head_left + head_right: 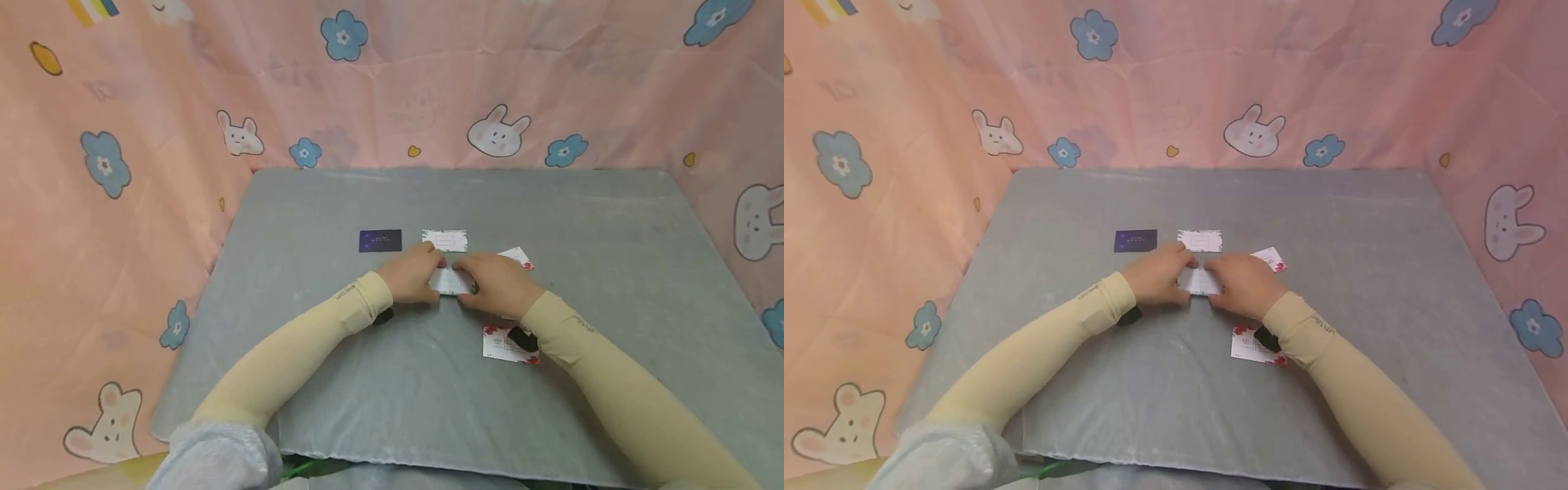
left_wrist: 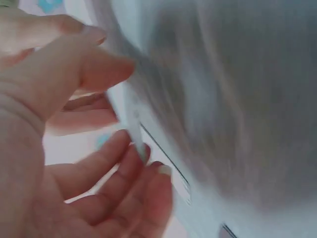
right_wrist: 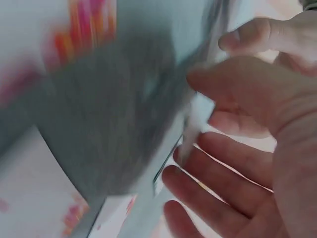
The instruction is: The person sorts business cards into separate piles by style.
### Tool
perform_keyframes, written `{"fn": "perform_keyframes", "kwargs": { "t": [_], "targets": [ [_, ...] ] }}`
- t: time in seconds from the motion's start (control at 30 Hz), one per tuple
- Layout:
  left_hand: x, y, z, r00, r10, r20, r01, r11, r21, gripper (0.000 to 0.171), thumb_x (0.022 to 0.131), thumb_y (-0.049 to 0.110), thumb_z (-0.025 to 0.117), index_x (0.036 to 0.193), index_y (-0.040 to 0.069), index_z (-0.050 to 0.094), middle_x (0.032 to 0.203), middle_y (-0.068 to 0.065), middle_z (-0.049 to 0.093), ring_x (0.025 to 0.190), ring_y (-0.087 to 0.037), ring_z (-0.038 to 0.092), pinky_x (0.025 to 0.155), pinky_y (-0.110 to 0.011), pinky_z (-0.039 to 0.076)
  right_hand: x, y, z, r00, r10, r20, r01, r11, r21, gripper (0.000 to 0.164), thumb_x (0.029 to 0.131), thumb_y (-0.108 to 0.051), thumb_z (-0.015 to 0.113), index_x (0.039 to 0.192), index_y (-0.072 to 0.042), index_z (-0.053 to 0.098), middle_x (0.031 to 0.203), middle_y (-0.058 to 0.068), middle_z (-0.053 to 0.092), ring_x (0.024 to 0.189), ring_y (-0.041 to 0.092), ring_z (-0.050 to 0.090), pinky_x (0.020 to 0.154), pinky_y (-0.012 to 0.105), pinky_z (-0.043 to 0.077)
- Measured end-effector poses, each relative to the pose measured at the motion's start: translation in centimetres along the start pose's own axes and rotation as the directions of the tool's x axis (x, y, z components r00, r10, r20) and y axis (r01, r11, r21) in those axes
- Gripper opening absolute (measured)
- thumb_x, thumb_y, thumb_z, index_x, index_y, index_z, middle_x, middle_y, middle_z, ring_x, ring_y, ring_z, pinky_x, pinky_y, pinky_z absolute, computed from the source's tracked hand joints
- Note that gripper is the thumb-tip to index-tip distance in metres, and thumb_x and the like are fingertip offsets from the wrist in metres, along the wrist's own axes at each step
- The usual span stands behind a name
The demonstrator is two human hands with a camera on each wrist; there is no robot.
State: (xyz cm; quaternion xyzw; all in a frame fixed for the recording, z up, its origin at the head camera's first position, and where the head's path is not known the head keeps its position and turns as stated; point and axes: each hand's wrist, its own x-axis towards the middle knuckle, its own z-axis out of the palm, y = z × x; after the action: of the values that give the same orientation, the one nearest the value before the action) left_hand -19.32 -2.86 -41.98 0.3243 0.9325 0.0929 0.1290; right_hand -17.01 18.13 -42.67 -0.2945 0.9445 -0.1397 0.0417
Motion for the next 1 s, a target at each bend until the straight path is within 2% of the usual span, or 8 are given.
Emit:
{"fn": "perform_keyframes", "kwargs": {
  "t": [0.2,0.33,0.53,0.73,0.83,1.0],
  "targets": [
    [4.4,-2.1,-1.0,0.995,-0.079,-0.054,0.081,0.996,0.039,0.062,0.084,0.043,0.079,0.136,0.016,0.059,0.128,-0.003,0.057,0.111,-0.016,0.055,0.091,-0.034,0.053,4.6,3.5,-0.6,0.994,0.102,0.025,-0.104,0.992,0.073,0.056,0.084,-0.025,0.080,0.132,-0.003,0.061,0.123,0.015,0.067,0.103,0.028,0.064,0.087,0.047,0.052],
    [6.2,-3.2,-1.1,0.993,-0.101,-0.064,0.103,0.995,0.019,0.063,0.083,0.041,0.080,0.136,0.015,0.059,0.128,-0.004,0.057,0.112,-0.018,0.054,0.093,-0.035,0.051,6.3,4.8,-0.6,0.990,0.141,0.023,-0.142,0.987,0.079,0.055,0.083,-0.024,0.081,0.131,-0.004,0.063,0.127,0.016,0.066,0.112,0.032,0.062,0.095,0.050,0.050],
    [6.7,-4.1,-1.1,0.987,-0.159,-0.031,0.159,0.987,-0.027,0.066,0.081,0.041,0.081,0.137,0.016,0.058,0.128,-0.005,0.054,0.111,-0.018,0.052,0.093,-0.033,0.049,7.3,5.1,-0.5,0.989,0.141,0.038,-0.143,0.988,0.060,0.056,0.082,-0.027,0.080,0.131,-0.005,0.063,0.128,0.015,0.064,0.118,0.034,0.060,0.100,0.052,0.047],
    [6.7,-4.1,-1.4,0.992,-0.130,-0.008,0.128,0.987,-0.093,0.063,0.082,0.038,0.079,0.136,0.011,0.060,0.131,-0.009,0.056,0.115,-0.022,0.054,0.099,-0.035,0.047,7.3,4.9,-0.2,0.988,0.147,0.037,-0.150,0.986,0.068,0.052,0.082,-0.023,0.079,0.129,-0.005,0.065,0.121,0.014,0.064,0.104,0.030,0.060,0.091,0.047,0.050],
    [6.7,-4.2,-1.5,0.991,-0.133,0.007,0.133,0.986,-0.105,0.060,0.082,0.038,0.079,0.134,0.012,0.062,0.130,-0.008,0.056,0.115,-0.022,0.054,0.100,-0.035,0.047,7.5,4.8,-0.1,0.990,0.137,0.044,-0.140,0.987,0.083,0.052,0.083,-0.022,0.078,0.130,-0.005,0.064,0.120,0.014,0.064,0.099,0.028,0.059,0.087,0.046,0.050],
    [6.5,-4.0,-1.7,0.988,-0.153,-0.010,0.152,0.986,-0.068,0.059,0.081,0.040,0.081,0.132,0.015,0.063,0.129,-0.006,0.056,0.115,-0.020,0.053,0.098,-0.035,0.048,7.2,5.5,-0.5,0.993,0.101,0.054,-0.109,0.982,0.154,0.056,0.084,-0.020,0.078,0.134,-0.003,0.060,0.129,0.018,0.062,0.113,0.033,0.059,0.097,0.051,0.048]
  ]
}}
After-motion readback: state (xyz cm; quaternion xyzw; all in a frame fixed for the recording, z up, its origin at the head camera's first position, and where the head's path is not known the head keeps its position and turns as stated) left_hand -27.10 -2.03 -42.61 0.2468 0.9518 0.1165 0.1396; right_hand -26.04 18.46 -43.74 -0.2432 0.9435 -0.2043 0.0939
